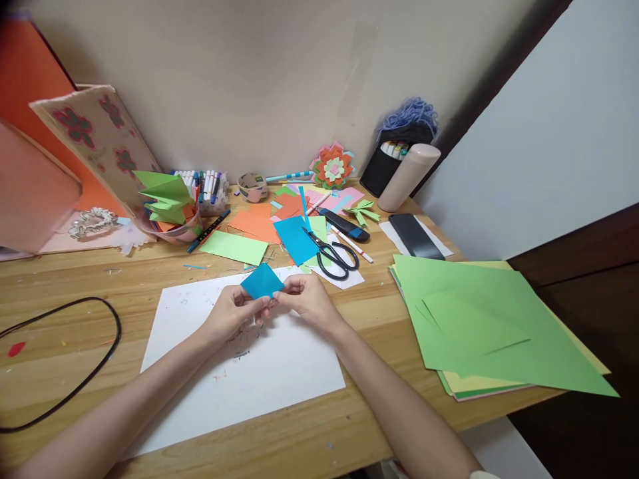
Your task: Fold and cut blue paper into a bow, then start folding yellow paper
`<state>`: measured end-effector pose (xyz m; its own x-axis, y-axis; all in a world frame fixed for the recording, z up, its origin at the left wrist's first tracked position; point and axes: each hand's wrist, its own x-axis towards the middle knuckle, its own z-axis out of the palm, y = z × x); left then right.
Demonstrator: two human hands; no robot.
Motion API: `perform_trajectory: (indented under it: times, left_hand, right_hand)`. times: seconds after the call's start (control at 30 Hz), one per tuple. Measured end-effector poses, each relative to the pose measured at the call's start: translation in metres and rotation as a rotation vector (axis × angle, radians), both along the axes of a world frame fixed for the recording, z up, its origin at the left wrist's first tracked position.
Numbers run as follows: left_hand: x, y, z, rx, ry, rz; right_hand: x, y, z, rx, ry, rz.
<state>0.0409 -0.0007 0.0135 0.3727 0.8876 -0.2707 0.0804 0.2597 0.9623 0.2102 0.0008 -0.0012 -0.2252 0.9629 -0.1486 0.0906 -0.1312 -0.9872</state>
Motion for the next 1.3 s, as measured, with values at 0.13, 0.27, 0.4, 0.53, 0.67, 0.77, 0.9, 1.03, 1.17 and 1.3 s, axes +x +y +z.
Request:
perform_trajectory:
  times: [0.13, 0.27, 0.4, 0.53, 0.67, 0.77, 0.9, 1.03, 1.17, 1.3]
  left_hand:
    - [-0.002, 0.001, -0.001, 0.000, -0.042, -0.029]
    - [-0.005, 0.003, -0.002, -0.012, -0.072, -0.053]
    - [-0.006, 0.003, 0.000, -0.062, -0.061, -0.046]
    - [-0.006, 0.003, 0.002, -0.094, -0.048, -0.041]
    - [-0.007, 0.004, 0.000, -0.044, -0.065, -0.074]
    - [-0.009, 0.004, 0.001, -0.013, -0.025, -0.126]
    - [-0.006, 0.003, -0.001, 0.007, 0.035, -0.145]
    - [-0.002, 0.005, -0.006, 0.035, 0.023, -0.031]
    - [-0.004, 0.007, -0.005, 0.019, -0.092, -0.067]
    - [-0.010, 0.005, -0.004, -0.069, -0.144, -0.067]
  right_hand:
    - [-0.001, 0.001, 0.005, 0.029, 0.037, 0.008]
    - [-0.002, 0.002, 0.007, 0.050, 0.048, 0.013]
    - [-0.002, 0.003, 0.003, 0.051, 0.076, 0.004]
    - [-0.003, 0.003, 0.002, 0.042, 0.106, -0.009]
    - [-0.002, 0.004, 0.007, 0.089, 0.092, -0.014]
    - [0.000, 0.005, 0.007, 0.110, 0.064, -0.049]
    - [0.002, 0.004, 0.003, 0.149, 0.056, -0.103]
    - [0.001, 0.000, 0.004, 0.321, -0.064, -0.216]
    - [-0.001, -0.006, 0.010, 0.586, -0.233, -0.220]
    - [-0.003, -0.009, 0.012, 0.678, -0.240, -0.092]
